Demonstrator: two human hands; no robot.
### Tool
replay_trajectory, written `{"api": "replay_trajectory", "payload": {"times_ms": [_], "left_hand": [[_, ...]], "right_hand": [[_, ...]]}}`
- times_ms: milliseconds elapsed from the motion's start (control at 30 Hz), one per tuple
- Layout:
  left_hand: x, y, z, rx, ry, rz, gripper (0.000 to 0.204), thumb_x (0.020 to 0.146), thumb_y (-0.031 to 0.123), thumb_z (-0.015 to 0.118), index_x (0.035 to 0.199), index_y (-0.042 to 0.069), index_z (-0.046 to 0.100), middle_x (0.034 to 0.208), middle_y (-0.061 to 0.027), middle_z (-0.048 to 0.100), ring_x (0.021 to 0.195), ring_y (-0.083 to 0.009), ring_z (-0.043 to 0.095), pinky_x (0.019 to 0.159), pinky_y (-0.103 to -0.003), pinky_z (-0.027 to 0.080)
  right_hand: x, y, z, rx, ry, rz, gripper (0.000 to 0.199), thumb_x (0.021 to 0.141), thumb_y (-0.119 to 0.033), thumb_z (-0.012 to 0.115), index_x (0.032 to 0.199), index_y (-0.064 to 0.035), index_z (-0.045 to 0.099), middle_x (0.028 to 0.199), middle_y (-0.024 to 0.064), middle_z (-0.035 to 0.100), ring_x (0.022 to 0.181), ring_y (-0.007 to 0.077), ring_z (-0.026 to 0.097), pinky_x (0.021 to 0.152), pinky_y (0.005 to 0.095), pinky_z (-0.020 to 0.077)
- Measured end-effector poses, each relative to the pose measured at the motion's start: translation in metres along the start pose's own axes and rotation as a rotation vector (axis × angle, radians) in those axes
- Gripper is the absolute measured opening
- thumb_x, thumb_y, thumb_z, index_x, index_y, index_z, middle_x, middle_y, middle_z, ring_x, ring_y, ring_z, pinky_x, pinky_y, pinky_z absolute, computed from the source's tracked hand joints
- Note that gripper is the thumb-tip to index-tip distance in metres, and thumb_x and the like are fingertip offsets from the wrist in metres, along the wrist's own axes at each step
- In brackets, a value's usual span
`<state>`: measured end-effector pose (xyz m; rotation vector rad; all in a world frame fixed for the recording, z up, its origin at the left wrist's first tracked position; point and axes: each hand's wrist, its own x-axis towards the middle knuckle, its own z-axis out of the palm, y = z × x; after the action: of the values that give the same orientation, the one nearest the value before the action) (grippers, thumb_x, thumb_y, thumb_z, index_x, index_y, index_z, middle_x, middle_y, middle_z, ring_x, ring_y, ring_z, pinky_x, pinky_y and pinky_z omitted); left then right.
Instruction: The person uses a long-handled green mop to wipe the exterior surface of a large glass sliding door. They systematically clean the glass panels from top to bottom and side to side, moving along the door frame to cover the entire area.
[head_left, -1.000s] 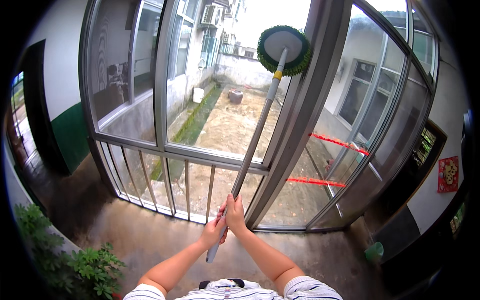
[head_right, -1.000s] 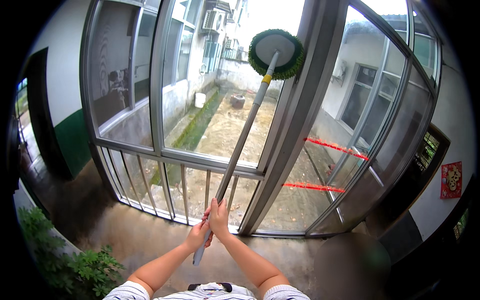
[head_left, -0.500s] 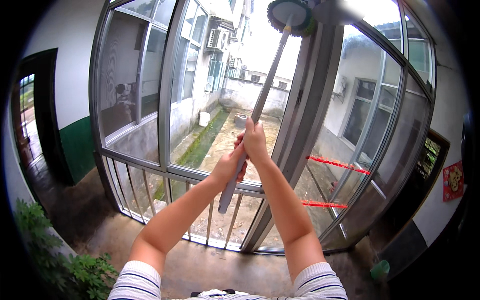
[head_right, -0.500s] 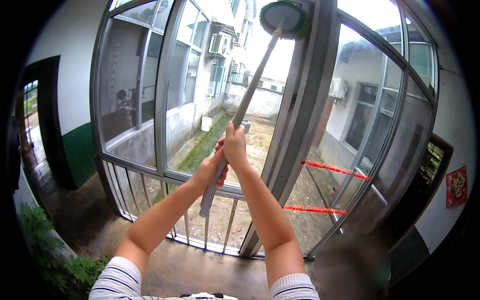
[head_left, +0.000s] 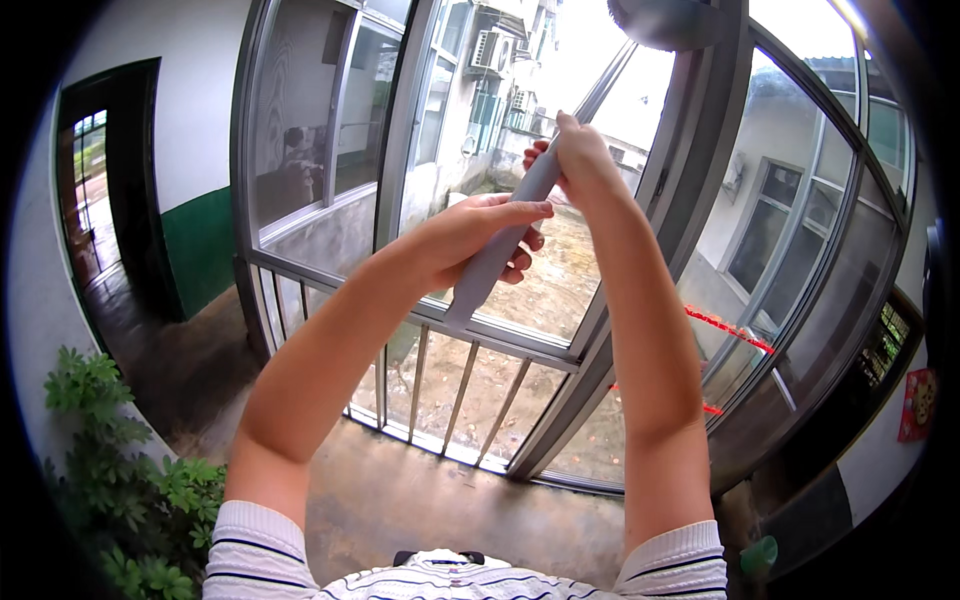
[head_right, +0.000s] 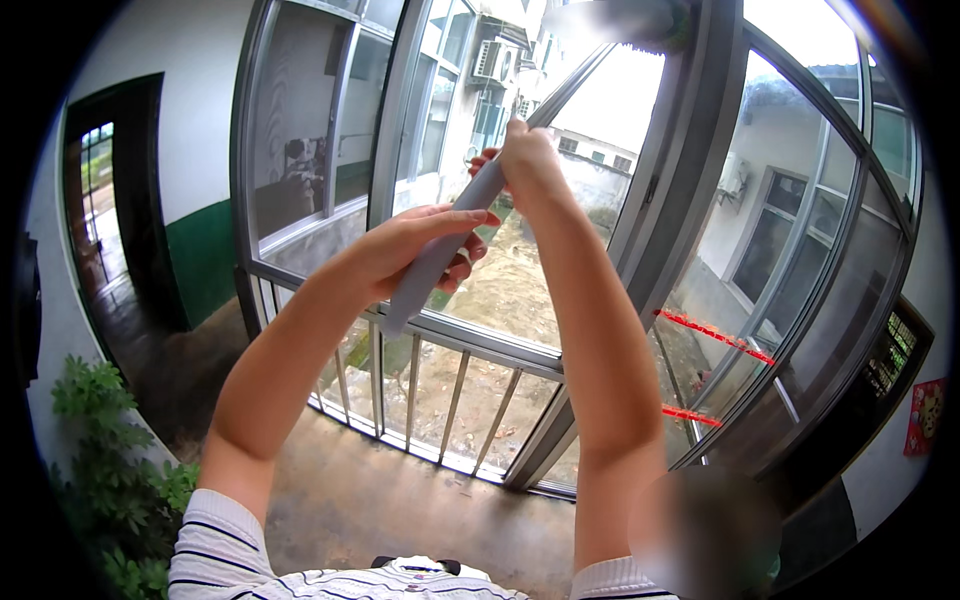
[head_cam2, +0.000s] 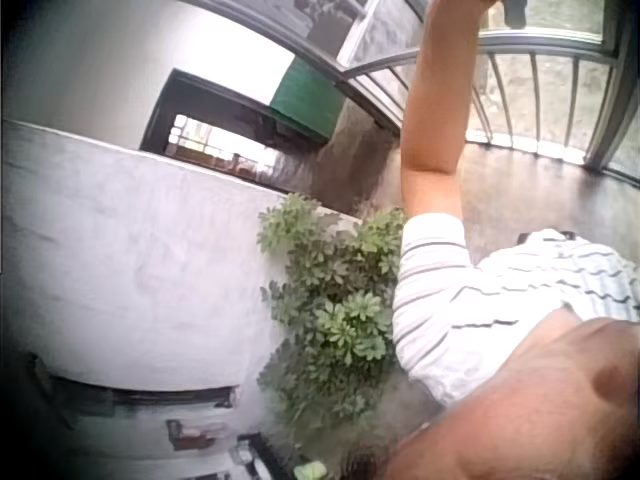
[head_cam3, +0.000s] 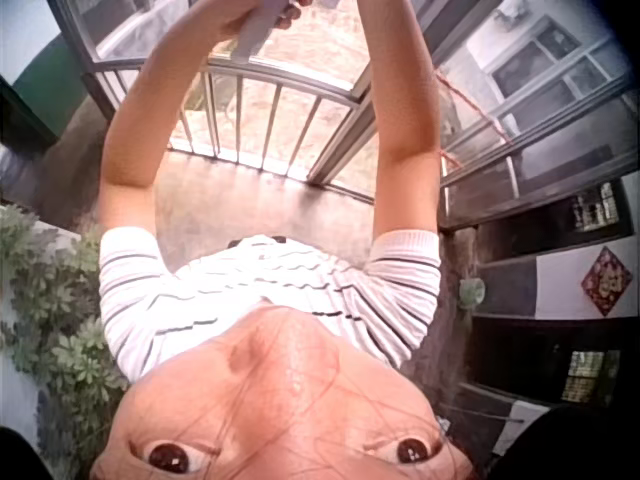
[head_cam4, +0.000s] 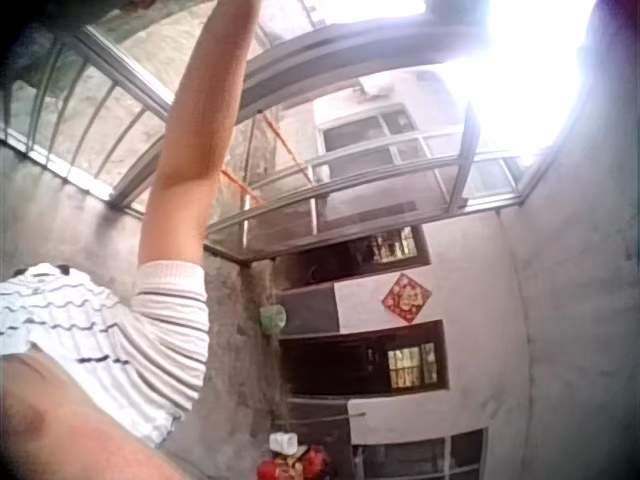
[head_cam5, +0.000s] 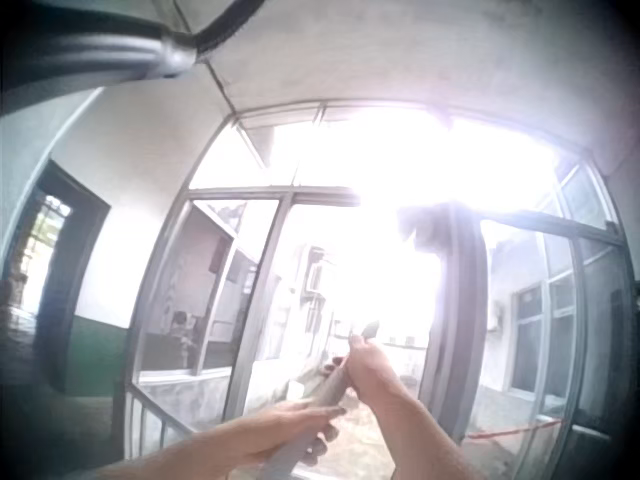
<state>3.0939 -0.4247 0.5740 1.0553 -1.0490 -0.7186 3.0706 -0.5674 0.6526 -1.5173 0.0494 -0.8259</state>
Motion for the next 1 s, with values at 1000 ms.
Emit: {"api": "replay_trajectory", "payload": {"times_ms": [1000], "left_hand": [[-0.073, -0.058, -0.045, -0.579, 0.255, 0.105, 0.038, 0.091, 0.044, 0.053, 0.095, 0.006, 0.047, 0.059, 0.0005, 0.041, 0.042, -0.0053, 0.040, 0.032, -0.017, 0.030]], "right_hand": [[0.021, 0.061, 0.128, -0.449, -0.044, 0.105, 0.028, 0.091, -0.015, 0.048, 0.087, 0.0125, 0.051, 0.064, 0.0185, 0.057, 0.051, 0.0292, 0.061, 0.044, 0.0404, 0.0548]]}}
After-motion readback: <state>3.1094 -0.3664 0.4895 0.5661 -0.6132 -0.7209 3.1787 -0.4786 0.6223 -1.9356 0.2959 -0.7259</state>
